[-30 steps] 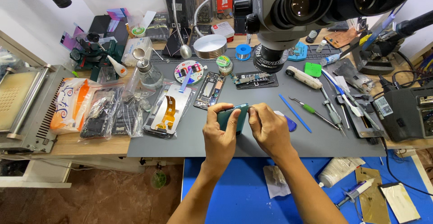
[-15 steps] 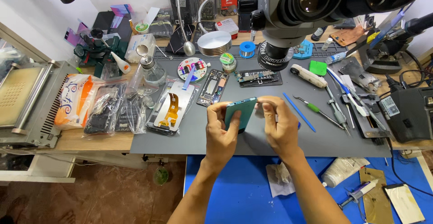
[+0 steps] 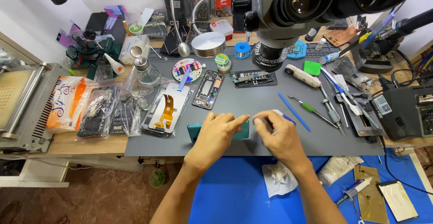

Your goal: The person cleans the back of a teal smartphone using a white cloth. They wipe the entire back surface, including the camera area, and then clean the side edges of the device.

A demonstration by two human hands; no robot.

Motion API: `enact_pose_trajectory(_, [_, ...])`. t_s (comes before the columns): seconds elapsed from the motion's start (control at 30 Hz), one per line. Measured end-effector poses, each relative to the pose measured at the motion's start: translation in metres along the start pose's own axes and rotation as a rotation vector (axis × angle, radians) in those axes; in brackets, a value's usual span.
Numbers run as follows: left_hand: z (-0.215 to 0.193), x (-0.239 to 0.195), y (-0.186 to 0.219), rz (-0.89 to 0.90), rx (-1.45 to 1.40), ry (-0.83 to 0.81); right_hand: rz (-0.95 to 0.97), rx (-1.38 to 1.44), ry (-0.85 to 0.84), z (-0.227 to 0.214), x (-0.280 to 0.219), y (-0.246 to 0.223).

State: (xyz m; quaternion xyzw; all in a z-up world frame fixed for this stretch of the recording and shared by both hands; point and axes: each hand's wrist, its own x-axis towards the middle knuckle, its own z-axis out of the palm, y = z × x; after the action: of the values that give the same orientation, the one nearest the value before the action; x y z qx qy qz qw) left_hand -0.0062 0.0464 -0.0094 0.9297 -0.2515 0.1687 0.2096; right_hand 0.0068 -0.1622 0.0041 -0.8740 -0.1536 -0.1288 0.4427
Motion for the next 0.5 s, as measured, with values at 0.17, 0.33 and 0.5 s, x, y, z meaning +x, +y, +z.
enact_pose_trajectory(0.17, [0.006, -0.002, 0.006, -0.051, 0.041, -0.031, 0.081, 0.036, 0.033, 0.019, -0.014, 0.009])
enact_pose_trajectory(0.33, [0.019, -0.006, 0.005, -0.080, 0.035, 0.071, 0.183, 0.123, 0.072, 0.028, -0.019, 0.004])
enact_pose_trajectory(0.5, [0.027, -0.016, 0.011, -0.045, 0.003, 0.263, 0.214, 0.156, 0.151, 0.031, -0.024, 0.003])
